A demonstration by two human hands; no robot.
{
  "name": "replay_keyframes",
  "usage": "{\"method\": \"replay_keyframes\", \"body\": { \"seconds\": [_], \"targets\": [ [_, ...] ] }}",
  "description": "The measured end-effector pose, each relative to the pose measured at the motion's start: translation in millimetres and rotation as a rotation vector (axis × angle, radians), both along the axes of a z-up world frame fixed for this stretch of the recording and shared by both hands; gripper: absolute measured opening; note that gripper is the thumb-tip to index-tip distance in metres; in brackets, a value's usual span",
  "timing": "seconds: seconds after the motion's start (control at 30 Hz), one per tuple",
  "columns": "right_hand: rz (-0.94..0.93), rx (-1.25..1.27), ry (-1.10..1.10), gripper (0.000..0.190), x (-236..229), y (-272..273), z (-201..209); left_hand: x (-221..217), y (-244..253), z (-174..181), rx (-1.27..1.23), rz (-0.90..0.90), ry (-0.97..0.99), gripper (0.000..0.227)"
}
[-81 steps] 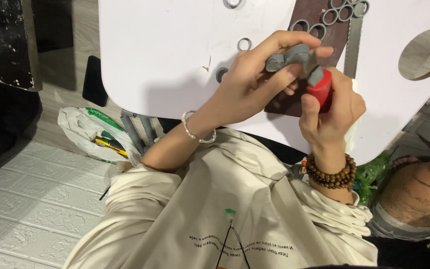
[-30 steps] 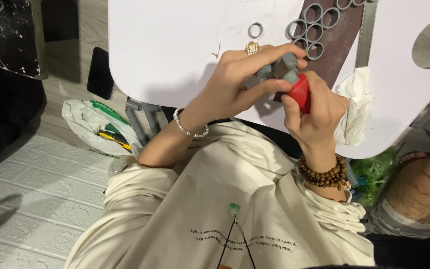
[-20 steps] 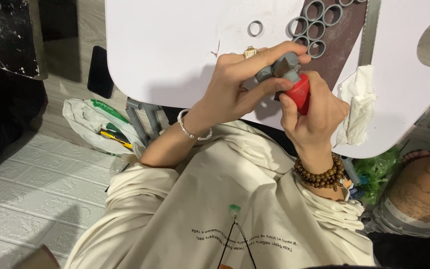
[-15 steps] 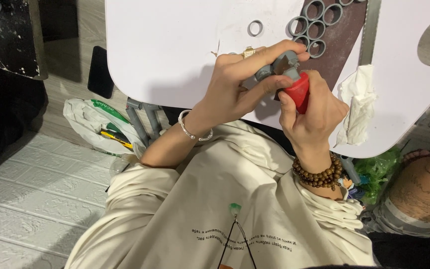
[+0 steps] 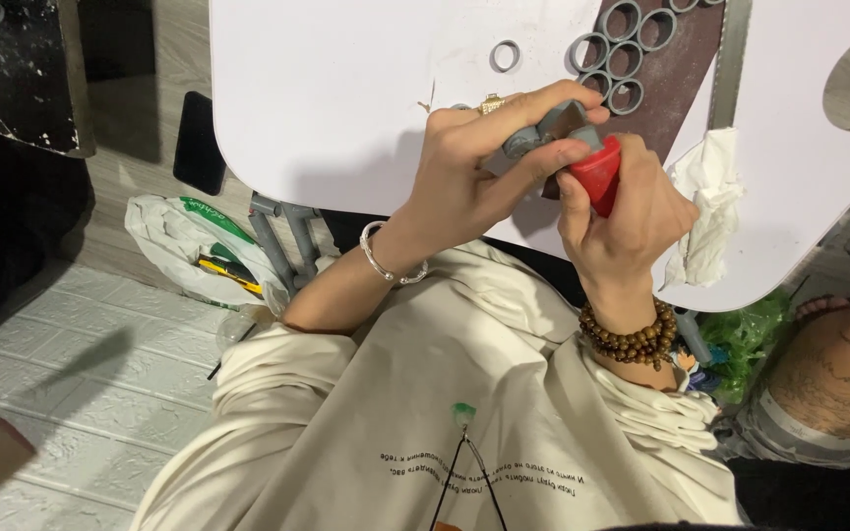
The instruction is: Trimming and cleaning the edges of small grey plastic rings using a utility knife on a small table.
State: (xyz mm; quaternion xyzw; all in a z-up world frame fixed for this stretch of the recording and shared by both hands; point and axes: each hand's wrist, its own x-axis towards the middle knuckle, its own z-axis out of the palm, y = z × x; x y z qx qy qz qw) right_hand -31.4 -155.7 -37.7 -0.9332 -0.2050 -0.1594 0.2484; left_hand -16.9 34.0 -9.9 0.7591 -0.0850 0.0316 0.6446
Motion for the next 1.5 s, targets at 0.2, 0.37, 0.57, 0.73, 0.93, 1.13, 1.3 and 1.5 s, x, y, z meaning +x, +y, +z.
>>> {"method": "replay_keyframes", "body": {
  "seconds": [0.2,0.37,0.57,0.73,0.93,1.13,1.3,1.5],
  "targets": [
    [-0.167,0.285,0.126,0.06,-4.0,-9.6,-7.5,2.9,10.9,-1.8,0.008,-0.12,0.097,0.045],
    [-0.077,0.433,0.347,0.016,9.4,-3.0,32.5,0.3,16.9,1.2,0.024,-0.212,0.168,0.046],
    [0.061,0.462,0.274,0.012,13.6,13.4,36.5,-7.0,11.3,-22.8,0.172,-0.22,0.01,0.052],
    [0.157,0.378,0.118,0.013,17.7,10.7,12.1,-9.5,16.6,-19.3,0.354,-0.233,-0.016,0.054],
    [0.207,0.323,0.036,0.019,19.9,-8.7,-25.2,-11.2,35.8,-0.9,0.262,-0.266,-0.003,0.03],
    [-0.048,0.313,0.024,0.023,41.3,-44.2,2.2,-14.0,61.6,16.4,-0.037,-0.315,0.262,0.039],
    [-0.195,0.216,0.237,0.017,36.4,-54.0,10.1,-13.2,59.6,30.4,-0.406,-0.229,0.393,0.013],
    [-0.085,0.126,0.279,0.027,21.3,-43.0,24.1,-12.1,53.5,28.1,-0.494,-0.201,0.381,0.022]
  ]
}}
